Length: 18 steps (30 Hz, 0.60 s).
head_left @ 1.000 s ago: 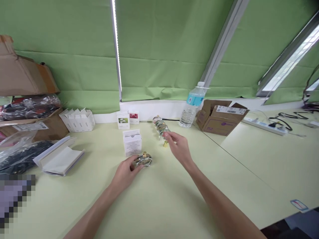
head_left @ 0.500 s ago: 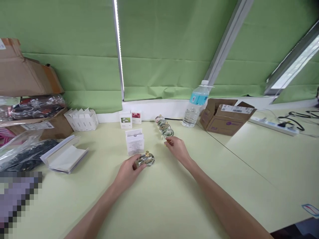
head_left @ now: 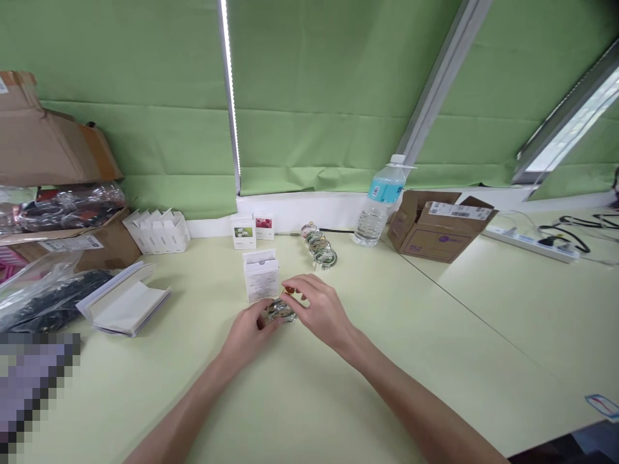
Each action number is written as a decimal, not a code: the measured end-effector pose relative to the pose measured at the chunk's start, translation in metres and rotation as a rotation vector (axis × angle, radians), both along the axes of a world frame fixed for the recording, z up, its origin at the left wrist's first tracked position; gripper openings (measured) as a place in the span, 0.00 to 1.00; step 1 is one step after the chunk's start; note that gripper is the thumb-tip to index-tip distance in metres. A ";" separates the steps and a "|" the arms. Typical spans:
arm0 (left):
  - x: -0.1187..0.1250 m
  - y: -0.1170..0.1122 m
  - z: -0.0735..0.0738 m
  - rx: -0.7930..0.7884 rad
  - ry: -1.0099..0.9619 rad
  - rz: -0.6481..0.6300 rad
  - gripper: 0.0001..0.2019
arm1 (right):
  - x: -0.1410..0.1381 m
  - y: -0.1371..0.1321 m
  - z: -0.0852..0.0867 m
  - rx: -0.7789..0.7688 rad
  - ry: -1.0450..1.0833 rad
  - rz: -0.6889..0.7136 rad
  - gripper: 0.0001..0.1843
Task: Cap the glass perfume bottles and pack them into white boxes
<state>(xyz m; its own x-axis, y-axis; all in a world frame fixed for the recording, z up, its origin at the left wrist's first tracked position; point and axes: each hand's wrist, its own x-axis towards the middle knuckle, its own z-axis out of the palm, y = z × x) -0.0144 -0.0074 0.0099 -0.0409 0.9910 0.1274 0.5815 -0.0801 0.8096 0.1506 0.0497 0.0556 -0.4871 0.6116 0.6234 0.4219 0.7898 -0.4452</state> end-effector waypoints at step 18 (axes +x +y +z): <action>-0.001 0.000 0.001 -0.011 0.006 -0.010 0.16 | 0.001 -0.003 -0.015 0.169 -0.180 -0.028 0.16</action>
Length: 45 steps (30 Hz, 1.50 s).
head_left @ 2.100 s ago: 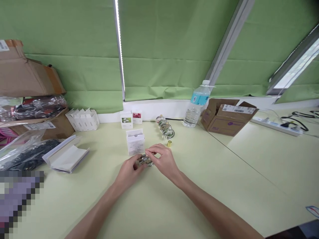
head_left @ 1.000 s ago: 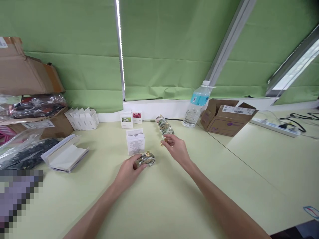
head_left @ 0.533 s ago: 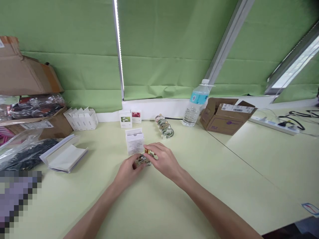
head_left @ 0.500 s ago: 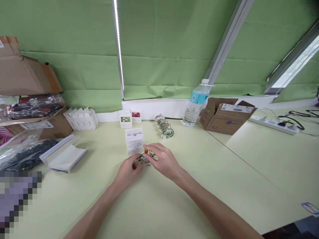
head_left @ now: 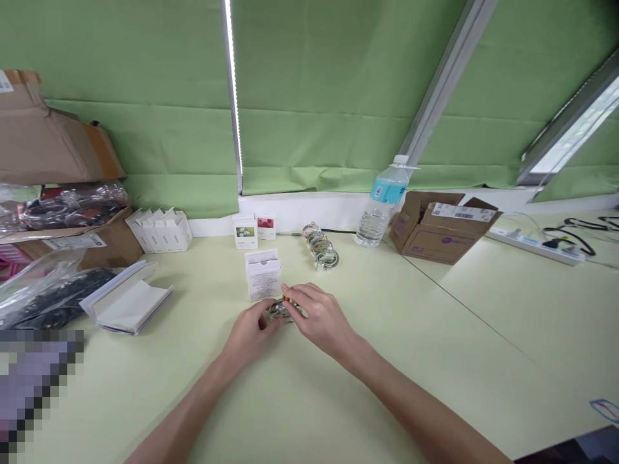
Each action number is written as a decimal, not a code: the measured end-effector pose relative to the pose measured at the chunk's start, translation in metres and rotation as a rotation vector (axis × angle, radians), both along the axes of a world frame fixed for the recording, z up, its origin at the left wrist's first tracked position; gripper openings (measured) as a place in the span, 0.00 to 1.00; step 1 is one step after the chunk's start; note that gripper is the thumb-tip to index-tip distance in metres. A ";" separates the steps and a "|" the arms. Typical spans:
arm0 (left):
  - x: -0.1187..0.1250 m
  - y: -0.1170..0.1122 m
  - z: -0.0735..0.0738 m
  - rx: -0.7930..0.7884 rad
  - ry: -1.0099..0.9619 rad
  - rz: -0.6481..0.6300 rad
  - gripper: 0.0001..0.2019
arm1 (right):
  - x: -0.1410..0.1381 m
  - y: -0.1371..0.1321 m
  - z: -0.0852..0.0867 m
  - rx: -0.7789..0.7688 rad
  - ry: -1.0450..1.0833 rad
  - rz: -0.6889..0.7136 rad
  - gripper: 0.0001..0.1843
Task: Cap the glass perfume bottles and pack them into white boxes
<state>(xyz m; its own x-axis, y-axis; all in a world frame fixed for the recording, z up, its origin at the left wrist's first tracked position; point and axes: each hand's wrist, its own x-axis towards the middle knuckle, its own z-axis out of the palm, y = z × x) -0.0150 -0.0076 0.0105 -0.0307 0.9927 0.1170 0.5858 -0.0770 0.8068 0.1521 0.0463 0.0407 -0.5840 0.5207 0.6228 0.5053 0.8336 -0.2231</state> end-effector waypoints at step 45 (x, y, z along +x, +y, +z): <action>-0.054 0.048 0.055 0.217 -0.365 0.035 0.15 | -0.005 0.028 0.060 -0.714 0.478 0.214 0.17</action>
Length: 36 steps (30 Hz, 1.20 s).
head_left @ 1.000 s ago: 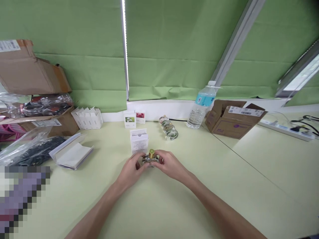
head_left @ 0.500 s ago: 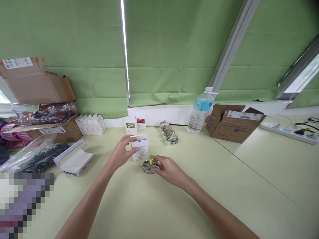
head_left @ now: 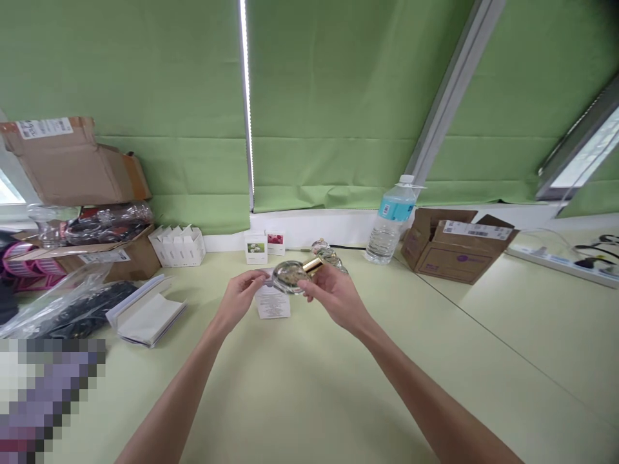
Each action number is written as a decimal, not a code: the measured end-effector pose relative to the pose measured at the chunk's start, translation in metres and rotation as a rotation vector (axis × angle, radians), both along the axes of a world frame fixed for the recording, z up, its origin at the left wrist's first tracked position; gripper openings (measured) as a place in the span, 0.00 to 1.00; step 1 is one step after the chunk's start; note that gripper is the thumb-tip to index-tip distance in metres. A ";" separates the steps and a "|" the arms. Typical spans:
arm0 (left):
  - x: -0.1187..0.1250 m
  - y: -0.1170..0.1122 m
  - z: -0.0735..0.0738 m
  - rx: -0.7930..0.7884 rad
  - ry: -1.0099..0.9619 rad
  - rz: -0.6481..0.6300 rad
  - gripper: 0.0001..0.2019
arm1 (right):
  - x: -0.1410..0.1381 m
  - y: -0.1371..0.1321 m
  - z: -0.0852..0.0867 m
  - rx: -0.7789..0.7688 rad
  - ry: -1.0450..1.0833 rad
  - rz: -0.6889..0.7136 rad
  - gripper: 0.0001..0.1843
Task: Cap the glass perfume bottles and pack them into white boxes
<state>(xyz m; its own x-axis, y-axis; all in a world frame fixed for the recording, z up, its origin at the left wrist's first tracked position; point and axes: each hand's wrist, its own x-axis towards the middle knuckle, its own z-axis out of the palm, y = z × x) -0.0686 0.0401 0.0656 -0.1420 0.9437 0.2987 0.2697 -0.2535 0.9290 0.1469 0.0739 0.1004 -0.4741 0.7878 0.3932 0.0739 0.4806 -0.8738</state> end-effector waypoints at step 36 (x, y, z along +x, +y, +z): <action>-0.011 0.002 -0.002 -0.049 -0.105 -0.113 0.14 | -0.032 0.030 0.005 0.303 -0.453 0.062 0.06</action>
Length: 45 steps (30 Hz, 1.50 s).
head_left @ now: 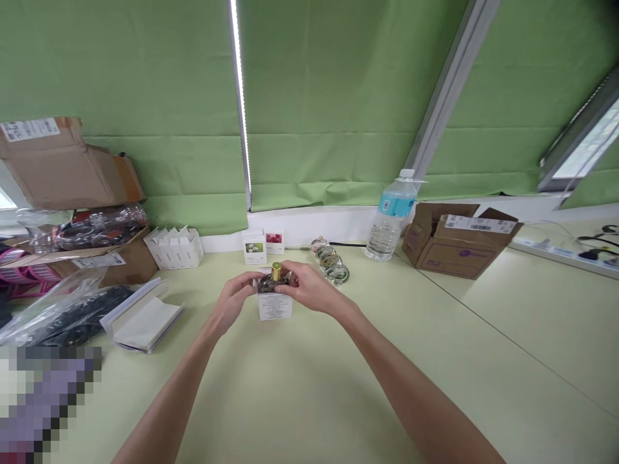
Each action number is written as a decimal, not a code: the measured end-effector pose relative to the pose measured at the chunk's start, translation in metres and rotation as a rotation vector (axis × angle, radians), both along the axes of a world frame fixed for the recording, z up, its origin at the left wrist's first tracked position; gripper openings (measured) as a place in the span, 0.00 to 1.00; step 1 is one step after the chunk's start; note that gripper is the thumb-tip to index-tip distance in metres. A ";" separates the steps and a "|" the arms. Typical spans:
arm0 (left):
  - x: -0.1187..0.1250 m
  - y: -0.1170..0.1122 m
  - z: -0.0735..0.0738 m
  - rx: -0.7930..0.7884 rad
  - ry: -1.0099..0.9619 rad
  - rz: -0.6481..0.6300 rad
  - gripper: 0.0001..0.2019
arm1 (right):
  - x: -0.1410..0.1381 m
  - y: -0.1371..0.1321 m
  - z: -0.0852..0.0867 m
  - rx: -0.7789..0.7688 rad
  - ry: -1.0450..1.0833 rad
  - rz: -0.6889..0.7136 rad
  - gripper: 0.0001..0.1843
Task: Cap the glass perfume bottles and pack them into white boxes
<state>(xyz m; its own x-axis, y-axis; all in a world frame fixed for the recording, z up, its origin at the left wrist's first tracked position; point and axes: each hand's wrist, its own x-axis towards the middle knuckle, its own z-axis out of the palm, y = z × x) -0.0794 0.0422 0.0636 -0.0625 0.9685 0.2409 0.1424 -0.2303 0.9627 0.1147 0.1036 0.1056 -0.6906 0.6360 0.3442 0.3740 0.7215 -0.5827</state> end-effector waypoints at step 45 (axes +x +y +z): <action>0.003 -0.002 0.006 -0.083 0.188 -0.085 0.23 | -0.018 -0.012 0.001 0.148 -0.153 -0.069 0.08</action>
<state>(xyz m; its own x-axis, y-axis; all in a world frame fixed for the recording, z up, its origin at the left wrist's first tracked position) -0.0768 0.0405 0.0697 0.0588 0.9853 0.1603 0.3049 -0.1707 0.9370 0.0966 0.0913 0.1067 -0.6986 0.6340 0.3316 0.5014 0.7645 -0.4052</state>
